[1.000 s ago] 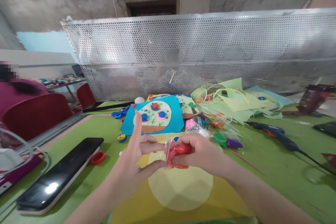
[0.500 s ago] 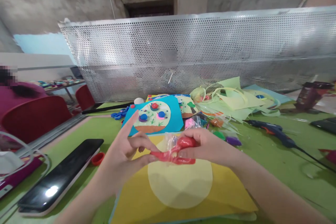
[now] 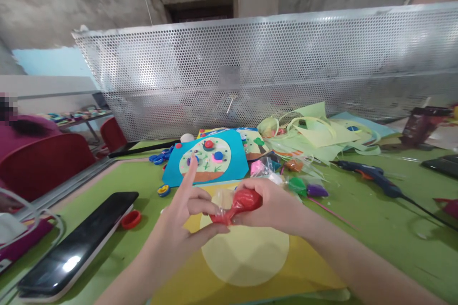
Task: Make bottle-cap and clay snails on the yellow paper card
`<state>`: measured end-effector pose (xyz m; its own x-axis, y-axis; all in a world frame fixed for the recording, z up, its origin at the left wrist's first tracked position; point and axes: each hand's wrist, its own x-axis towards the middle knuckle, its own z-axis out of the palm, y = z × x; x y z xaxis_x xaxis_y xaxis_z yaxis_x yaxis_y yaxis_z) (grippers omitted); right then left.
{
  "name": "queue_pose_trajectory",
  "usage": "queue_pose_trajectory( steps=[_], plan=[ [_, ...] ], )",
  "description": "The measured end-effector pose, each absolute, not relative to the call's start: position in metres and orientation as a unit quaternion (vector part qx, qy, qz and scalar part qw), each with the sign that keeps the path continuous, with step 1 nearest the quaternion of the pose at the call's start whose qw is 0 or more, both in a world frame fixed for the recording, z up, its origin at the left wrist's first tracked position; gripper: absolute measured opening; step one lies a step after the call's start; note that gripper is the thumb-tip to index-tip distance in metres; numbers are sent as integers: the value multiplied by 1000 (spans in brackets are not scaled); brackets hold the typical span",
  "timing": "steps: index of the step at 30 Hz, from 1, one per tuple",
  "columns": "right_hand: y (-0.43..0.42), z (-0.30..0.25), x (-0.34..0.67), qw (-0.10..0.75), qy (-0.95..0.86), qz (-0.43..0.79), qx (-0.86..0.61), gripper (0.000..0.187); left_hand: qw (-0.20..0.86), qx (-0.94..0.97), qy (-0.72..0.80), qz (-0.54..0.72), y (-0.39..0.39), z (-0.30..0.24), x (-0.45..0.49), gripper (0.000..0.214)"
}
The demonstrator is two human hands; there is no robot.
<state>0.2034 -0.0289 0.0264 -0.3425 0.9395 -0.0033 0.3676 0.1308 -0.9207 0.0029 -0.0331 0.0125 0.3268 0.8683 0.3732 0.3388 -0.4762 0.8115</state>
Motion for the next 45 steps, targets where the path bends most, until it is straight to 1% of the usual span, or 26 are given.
queue_pose_trajectory(
  steps=[2,4,5,7,9,11,13,15,19,20,23,24,33,36,38,40,42,43,45],
  plan=[
    [-29,29,207,302,-706,461,-445,28,355,735,388,428,-30,17,-2,86],
    [-27,31,215,278,-729,473,-410,30,424,701,348,456,-22,26,-14,91],
    [-26,33,219,272,-732,475,-406,30,453,667,325,495,-16,31,-23,85],
    [-22,33,226,285,-718,463,-434,31,428,621,330,568,-4,40,-37,59],
    [-18,32,230,310,-696,453,-464,35,426,568,345,614,6,43,-43,44],
    [-17,30,230,314,-687,456,-470,41,438,583,354,585,8,39,-37,33],
    [-17,28,227,303,-695,457,-464,45,448,619,353,540,3,32,-25,31],
    [-19,28,225,294,-708,451,-457,43,453,651,354,495,-5,27,-14,31],
    [-21,29,224,287,-719,442,-453,41,445,681,358,457,-14,26,-7,20],
    [-21,30,224,288,-719,440,-455,42,447,679,359,459,-14,27,-8,21],
    [-20,30,224,290,-719,435,-457,42,458,661,375,461,-13,27,-10,36],
    [-20,30,224,291,-719,435,-457,41,456,655,383,464,-13,27,-10,37],
    [-22,30,222,283,-718,461,-439,36,404,640,427,496,-17,28,-12,5],
    [-21,31,223,281,-715,466,-440,39,403,642,428,492,-14,28,-13,11],
    [-21,31,223,247,-727,465,-440,37,406,641,428,491,-10,28,-14,20],
    [-24,31,221,170,-764,443,-437,34,410,641,419,495,-5,28,-14,28],
    [-28,27,217,98,-802,393,-439,35,413,642,410,500,-1,28,-13,29],
    [-31,24,213,80,-815,365,-442,36,413,642,409,499,0,27,-12,29],
    [-36,17,206,77,-832,318,-448,37,419,642,416,490,1,26,-10,27]
  ],
)
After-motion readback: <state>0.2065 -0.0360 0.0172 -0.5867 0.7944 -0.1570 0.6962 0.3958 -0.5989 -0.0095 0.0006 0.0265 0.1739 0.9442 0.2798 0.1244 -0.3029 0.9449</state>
